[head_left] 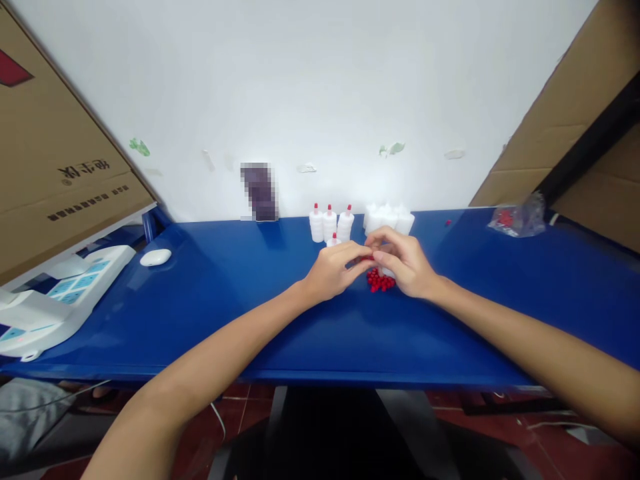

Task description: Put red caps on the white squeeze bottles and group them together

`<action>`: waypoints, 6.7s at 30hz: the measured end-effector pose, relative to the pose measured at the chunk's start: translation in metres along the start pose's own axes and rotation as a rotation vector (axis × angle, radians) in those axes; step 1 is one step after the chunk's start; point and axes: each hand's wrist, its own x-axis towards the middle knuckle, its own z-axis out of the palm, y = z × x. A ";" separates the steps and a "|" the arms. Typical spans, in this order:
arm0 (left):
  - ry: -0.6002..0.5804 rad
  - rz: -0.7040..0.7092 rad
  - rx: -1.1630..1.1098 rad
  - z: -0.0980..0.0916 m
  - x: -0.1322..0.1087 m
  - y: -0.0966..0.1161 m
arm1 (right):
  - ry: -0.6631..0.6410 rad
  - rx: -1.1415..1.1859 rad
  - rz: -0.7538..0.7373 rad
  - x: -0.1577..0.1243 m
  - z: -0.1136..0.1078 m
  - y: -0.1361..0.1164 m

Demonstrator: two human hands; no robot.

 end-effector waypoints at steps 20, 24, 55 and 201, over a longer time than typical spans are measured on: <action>-0.155 -0.097 -0.089 -0.001 -0.001 -0.002 | -0.003 -0.058 -0.007 0.001 0.010 -0.011; -0.178 -0.118 -0.110 0.000 -0.001 -0.002 | 0.016 -0.035 -0.023 0.001 0.011 -0.011; 0.478 -0.712 -0.440 -0.022 0.015 -0.033 | 0.280 -0.201 -0.004 0.009 -0.010 0.014; 0.089 -0.094 0.306 -0.027 0.001 -0.037 | 0.758 -0.440 0.078 0.029 -0.072 0.055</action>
